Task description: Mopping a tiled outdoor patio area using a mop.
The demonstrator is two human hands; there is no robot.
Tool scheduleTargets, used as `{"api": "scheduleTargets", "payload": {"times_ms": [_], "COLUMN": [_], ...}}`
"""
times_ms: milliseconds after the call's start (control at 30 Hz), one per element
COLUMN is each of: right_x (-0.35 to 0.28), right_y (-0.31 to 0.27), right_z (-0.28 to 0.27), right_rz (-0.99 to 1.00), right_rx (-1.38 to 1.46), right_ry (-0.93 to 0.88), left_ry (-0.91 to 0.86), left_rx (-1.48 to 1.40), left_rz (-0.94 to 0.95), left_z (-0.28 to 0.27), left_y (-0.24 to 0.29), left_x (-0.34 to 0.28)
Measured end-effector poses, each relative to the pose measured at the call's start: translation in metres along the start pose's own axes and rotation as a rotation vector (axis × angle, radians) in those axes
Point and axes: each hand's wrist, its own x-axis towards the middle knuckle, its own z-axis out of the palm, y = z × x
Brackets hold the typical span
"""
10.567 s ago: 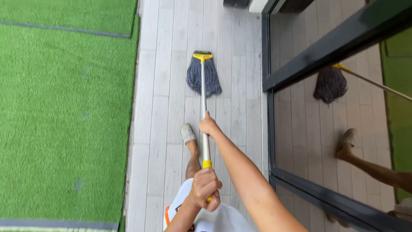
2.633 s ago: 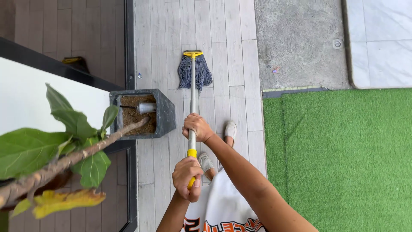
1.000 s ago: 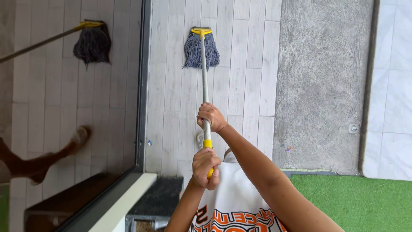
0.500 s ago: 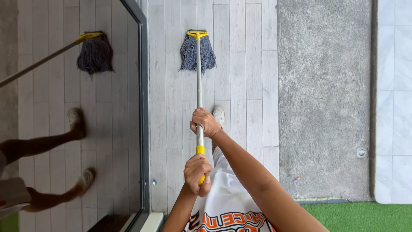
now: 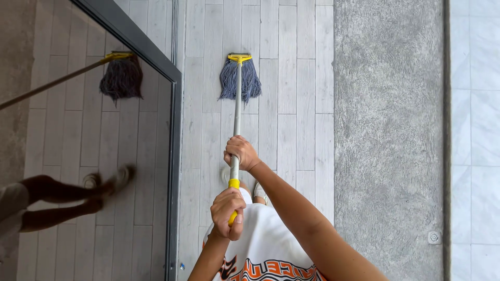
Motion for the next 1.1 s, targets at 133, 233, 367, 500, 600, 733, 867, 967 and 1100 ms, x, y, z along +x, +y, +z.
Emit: {"api": "scheduleTargets", "payload": {"times_ms": [133,233,367,500,600,733,867,967,1100], "right_x": [0.043,0.085,0.151,0.228,0.292,0.349,0.391,0.415,0.450], "right_y": [0.047,0.089,0.151,0.200,0.231,0.262,0.295,0.322,0.364], "right_z": [0.005,0.009,0.014,0.007,0.004,0.008,0.005,0.003,0.005], "right_rz": [-0.002,-0.014,-0.001,0.053,0.049,0.053,0.052,0.044,0.001], "right_rx": [0.019,-0.020,-0.037,0.000,0.013,0.043,0.036,0.074,0.156], "right_ry": [-0.013,-0.004,-0.008,-0.071,-0.040,0.020,-0.012,-0.017,-0.014], "left_ry": [0.007,0.030,0.024,-0.028,-0.002,0.020,-0.001,-0.006,-0.016], "left_rx": [-0.023,-0.003,0.004,-0.015,-0.051,-0.073,-0.059,-0.068,-0.093], "left_rz": [0.002,0.058,0.079,0.045,0.070,0.078,0.072,0.078,0.081], "left_z": [0.003,0.005,0.003,-0.006,-0.015,-0.024,-0.025,-0.020,-0.016], "left_y": [-0.040,-0.084,-0.145,-0.195,-0.231,-0.264,-0.300,-0.323,-0.357], "left_x": [0.048,0.089,0.157,0.234,0.299,0.359,0.394,0.422,0.458]}}
